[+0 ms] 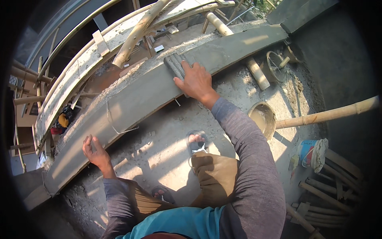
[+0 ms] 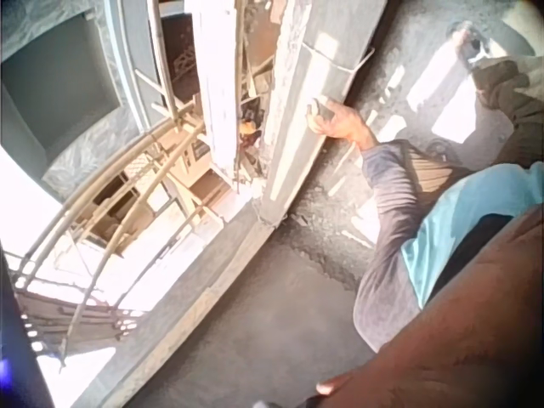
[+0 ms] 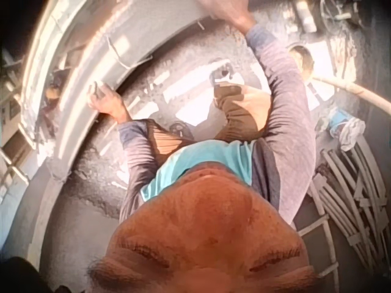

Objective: Applying and smoothing mortar on a concrete ledge using a hand float and trowel.

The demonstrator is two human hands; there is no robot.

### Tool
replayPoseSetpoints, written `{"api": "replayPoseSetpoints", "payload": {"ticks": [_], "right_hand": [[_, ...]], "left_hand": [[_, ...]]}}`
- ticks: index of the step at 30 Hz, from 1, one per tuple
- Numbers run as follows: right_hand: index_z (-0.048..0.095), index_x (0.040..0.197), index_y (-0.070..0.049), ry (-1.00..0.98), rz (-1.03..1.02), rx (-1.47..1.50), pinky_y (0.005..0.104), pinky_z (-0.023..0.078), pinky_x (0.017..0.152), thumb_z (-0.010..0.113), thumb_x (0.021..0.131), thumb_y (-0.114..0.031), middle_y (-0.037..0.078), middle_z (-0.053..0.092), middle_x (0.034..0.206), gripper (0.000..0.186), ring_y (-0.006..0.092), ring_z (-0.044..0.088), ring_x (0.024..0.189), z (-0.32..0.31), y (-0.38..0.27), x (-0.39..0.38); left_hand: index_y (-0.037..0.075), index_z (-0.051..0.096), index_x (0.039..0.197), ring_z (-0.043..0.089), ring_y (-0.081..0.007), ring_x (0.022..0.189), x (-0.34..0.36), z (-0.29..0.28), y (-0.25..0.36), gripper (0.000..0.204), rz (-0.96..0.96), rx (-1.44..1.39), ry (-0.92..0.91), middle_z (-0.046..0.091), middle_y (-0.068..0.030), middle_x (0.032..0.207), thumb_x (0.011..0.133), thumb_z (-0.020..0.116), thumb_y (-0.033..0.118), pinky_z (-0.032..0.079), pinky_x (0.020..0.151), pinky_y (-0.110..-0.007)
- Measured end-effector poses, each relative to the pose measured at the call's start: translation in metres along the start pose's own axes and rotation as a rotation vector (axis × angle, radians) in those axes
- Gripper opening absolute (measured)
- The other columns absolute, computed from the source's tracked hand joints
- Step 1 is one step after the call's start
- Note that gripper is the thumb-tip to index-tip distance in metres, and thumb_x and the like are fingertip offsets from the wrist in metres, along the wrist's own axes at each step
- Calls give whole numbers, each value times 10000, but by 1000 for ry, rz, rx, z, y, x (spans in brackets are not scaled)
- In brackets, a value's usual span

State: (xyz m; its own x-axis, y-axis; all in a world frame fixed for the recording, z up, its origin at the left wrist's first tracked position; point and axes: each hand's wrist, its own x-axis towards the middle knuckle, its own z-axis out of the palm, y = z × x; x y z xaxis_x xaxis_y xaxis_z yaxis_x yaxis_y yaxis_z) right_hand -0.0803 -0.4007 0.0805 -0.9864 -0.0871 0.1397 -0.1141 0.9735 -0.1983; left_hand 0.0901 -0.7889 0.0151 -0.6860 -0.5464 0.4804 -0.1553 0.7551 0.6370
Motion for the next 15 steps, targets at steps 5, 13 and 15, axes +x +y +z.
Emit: {"api": "replayPoseSetpoints", "payload": {"ticks": [5,13,15], "right_hand": [[571,1366,-126,-17,68,-37,493,527,833,677,857,-507,215,616,1081,644,393,629,1007,4,17,30],[595,1335,-123,-66,111,-116,490,551,754,699,841,-486,233,625,992,622,392,673,856,-4,17,-30],[608,1319,-119,-59,37,-50,469,554,710,723,816,-469,224,619,954,624,382,674,831,-11,15,-53]], "left_hand": [[57,700,1125,547,-265,1209,-3,4,2,237,44,42,-9,637,-117,1219,952,692,219,413,1035,-402],[59,691,1116,516,-293,1247,0,5,9,220,9,-11,-26,630,-123,1225,942,704,192,384,1064,-423],[59,692,1119,515,-288,1247,0,5,7,221,8,9,-23,627,-123,1230,941,704,190,386,1062,-420]]}}
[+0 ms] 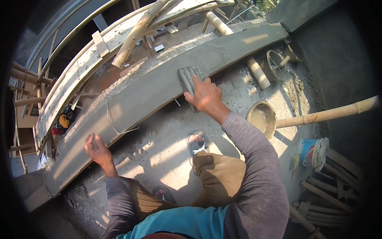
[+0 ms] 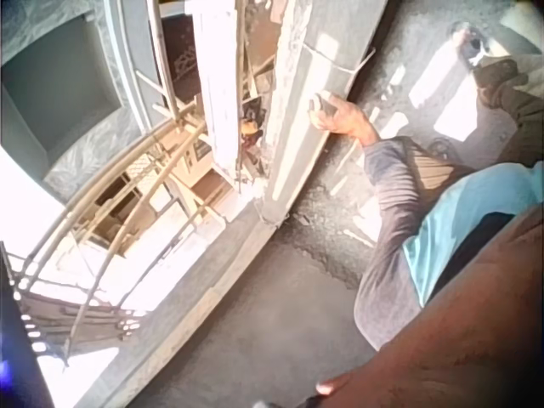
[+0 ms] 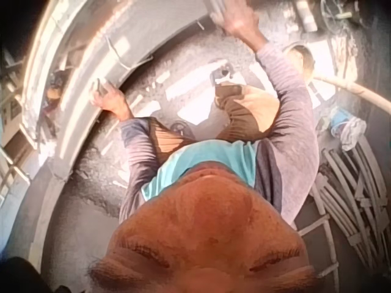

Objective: Applying and smoothing mortar on a concrete ledge using a hand float and trowel.

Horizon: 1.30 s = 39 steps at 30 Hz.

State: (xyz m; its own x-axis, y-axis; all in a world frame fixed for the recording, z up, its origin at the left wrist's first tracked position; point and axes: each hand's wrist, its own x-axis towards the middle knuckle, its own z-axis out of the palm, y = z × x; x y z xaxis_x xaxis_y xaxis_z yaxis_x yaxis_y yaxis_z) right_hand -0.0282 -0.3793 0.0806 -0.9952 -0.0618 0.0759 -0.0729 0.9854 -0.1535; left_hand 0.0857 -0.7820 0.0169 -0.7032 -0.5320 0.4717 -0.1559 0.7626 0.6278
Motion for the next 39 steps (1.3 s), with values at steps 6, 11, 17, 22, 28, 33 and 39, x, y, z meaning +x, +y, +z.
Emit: {"api": "replayPoseSetpoints", "payload": {"ticks": [6,11,17,22,28,33,39], "right_hand": [[634,1306,-130,2,-143,180,464,545,709,743,801,-422,176,618,964,593,369,664,838,-25,-16,-20],[587,1389,-199,57,195,-44,496,519,853,723,835,-477,209,598,1122,634,403,622,1044,-18,46,40],[580,1393,-229,1,197,-116,502,522,873,709,853,-492,218,603,1151,614,405,619,1098,-7,57,72],[590,1377,-219,14,314,-200,503,513,905,711,854,-496,216,602,1184,604,408,617,1109,-3,81,99],[599,1374,-151,-10,262,255,448,486,977,663,843,-530,229,639,1264,656,376,614,1181,-14,75,54],[600,1371,-166,-79,135,161,461,509,925,682,833,-531,217,636,1160,654,369,645,1080,-11,24,48],[617,1333,-177,-58,133,-83,457,539,810,746,800,-469,167,639,1048,621,350,665,973,-3,4,13]], "left_hand": [[59,693,1120,513,-283,1249,-2,2,3,221,-17,-20,-17,627,-121,1235,938,710,185,391,1058,-410],[61,695,1116,519,-283,1243,-2,1,-3,217,-4,-10,-6,627,-121,1236,937,710,182,394,1055,-414],[62,697,1122,520,-280,1241,1,-1,-5,223,-30,-7,0,630,-117,1232,935,712,184,396,1056,-414],[62,698,1122,524,-280,1237,0,-6,-14,226,-12,9,14,631,-114,1231,936,710,192,395,1056,-411],[57,696,1125,521,-281,1241,3,-9,-11,231,-37,1,9,625,-123,1240,943,705,198,390,1058,-411],[53,692,1128,519,-282,1247,-1,5,-5,238,-2,-43,-20,617,-131,1251,945,705,205,389,1059,-413],[51,702,1135,562,-270,1179,-1,-2,-9,243,26,17,21,634,-137,1224,944,697,203,426,1020,-394]]}}
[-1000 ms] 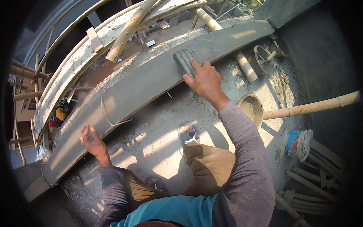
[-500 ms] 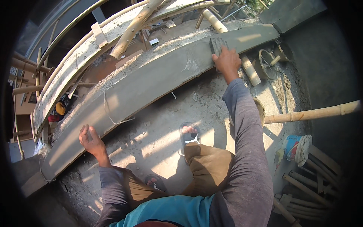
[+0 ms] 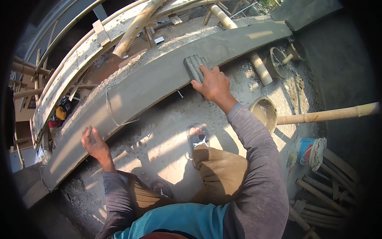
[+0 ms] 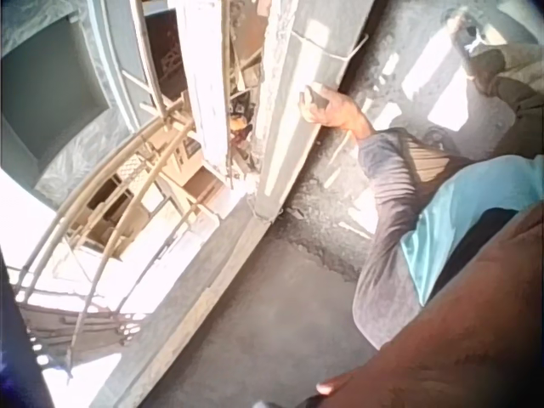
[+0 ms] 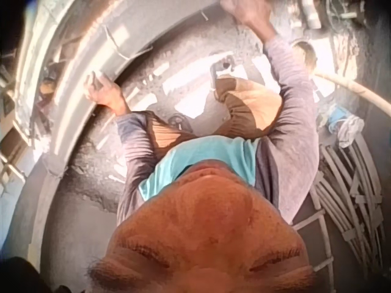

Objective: Applying and smoothing mortar on a concrete ledge using a hand float and trowel.

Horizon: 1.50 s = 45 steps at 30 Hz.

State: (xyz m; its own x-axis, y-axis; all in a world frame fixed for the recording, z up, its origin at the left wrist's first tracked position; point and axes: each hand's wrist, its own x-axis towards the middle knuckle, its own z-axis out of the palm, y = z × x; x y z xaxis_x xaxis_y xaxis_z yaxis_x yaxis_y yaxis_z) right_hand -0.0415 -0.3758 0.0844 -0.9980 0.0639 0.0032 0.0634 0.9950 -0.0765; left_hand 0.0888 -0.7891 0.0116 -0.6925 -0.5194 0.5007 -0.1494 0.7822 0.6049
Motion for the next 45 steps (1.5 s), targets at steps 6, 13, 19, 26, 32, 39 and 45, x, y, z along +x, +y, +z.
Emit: {"api": "replayPoseSetpoints", "payload": {"ticks": [6,13,19,26,32,39,45], "right_hand": [[625,1330,-191,-5,-400,424,432,548,807,769,763,-409,124,633,1030,624,329,666,930,-6,-15,-32],[573,1390,-164,80,-26,110,440,518,896,698,833,-510,141,620,1182,667,330,620,1098,8,-5,77],[588,1368,-134,-36,-198,190,477,524,864,704,827,-512,189,621,1146,670,363,632,1052,16,-72,39],[583,1362,-123,24,-422,325,452,509,870,747,801,-465,151,597,1112,678,348,606,1013,13,-93,2],[608,1311,-107,183,-24,109,483,523,841,717,816,-509,194,613,1093,647,384,630,987,15,-3,60],[557,1386,-128,-204,-551,426,484,509,883,734,792,-515,188,602,1122,731,385,617,996,18,-119,-39],[585,1355,-102,233,-240,206,474,517,829,741,803,-489,166,610,1096,692,353,623,984,25,-22,30]], "left_hand": [[55,696,1105,537,-285,1218,2,-6,2,202,-43,-91,24,633,-115,1208,939,707,169,397,1056,-411],[47,698,1101,551,-279,1191,2,-12,2,201,-31,-83,35,634,-110,1170,932,715,155,401,1050,-403],[41,699,1100,572,-276,1172,5,-18,3,197,-11,-63,61,643,-117,1178,936,709,150,422,1034,-398],[48,698,1089,559,-291,1185,0,-16,15,188,59,-26,40,638,-106,1163,924,718,135,400,1051,-416],[46,697,1088,556,-290,1191,5,-14,12,184,-5,-78,43,640,-101,1164,929,711,137,400,1048,-417],[73,695,1104,539,-302,1220,-1,-3,8,195,-18,-64,17,642,-113,1181,933,715,165,395,1056,-419],[58,700,1086,548,-298,1205,3,-17,9,189,-16,-78,28,641,-110,1173,923,725,150,401,1051,-416]]}}
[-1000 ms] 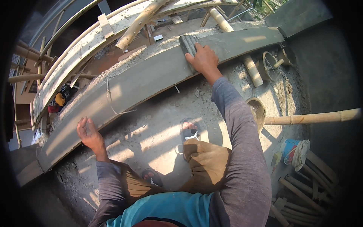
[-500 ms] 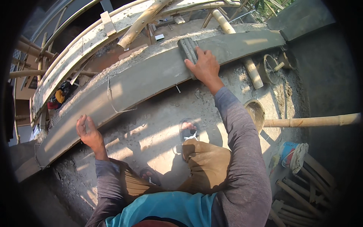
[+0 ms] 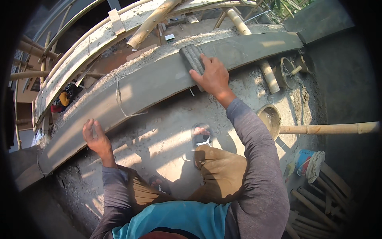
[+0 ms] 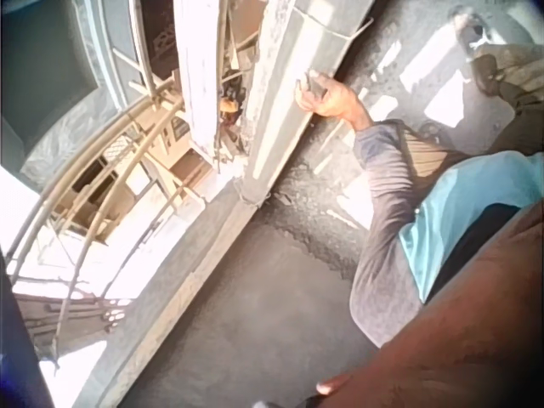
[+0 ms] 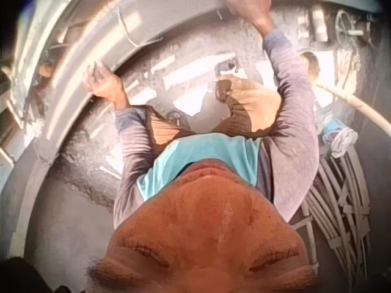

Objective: Applying and smoothing mortar on a concrete ledge using a hand float and trowel.

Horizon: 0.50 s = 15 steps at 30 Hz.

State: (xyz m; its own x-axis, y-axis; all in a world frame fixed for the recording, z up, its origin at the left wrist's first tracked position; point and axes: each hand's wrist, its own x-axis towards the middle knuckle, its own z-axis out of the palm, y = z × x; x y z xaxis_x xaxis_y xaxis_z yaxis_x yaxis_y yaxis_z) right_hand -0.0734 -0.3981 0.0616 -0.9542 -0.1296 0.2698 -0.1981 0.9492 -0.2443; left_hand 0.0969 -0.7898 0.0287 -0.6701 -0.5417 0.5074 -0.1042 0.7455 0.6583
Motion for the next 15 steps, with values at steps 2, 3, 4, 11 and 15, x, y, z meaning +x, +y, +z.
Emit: {"api": "replayPoseSetpoints", "payload": {"ticks": [2,3,4,11,15], "right_hand": [[575,1367,-84,-57,264,-68,478,522,869,698,832,-528,196,624,1139,706,373,634,1044,-13,26,13],[575,1367,-84,-60,261,-64,478,522,869,698,832,-528,196,624,1139,706,373,634,1044,-8,23,13],[570,1370,-79,-67,257,-20,477,522,881,689,836,-536,207,623,1151,713,380,635,1052,-3,19,12],[566,1370,-125,-514,-232,314,482,504,903,744,798,-508,192,588,1147,711,393,600,1047,17,-147,-34],[578,1360,-121,-232,-149,233,453,513,878,736,815,-478,175,607,1107,669,363,617,1038,6,-99,-14]], "left_hand": [[55,704,1079,549,-302,1203,2,-2,2,179,-50,-46,25,641,-109,1167,922,723,138,402,1050,-417],[55,704,1079,549,-302,1203,2,-3,1,179,-51,-41,26,641,-109,1167,922,723,138,402,1050,-417],[55,703,1084,548,-300,1204,2,-1,1,183,-27,-31,14,641,-110,1170,925,720,143,402,1050,-417],[67,697,1103,517,-320,1261,-6,18,-7,208,-36,13,-39,642,-118,1190,934,714,188,377,1077,-440],[63,694,1099,514,-326,1267,-3,-4,-6,204,2,29,-29,636,-120,1194,931,716,176,374,1081,-446]]}}
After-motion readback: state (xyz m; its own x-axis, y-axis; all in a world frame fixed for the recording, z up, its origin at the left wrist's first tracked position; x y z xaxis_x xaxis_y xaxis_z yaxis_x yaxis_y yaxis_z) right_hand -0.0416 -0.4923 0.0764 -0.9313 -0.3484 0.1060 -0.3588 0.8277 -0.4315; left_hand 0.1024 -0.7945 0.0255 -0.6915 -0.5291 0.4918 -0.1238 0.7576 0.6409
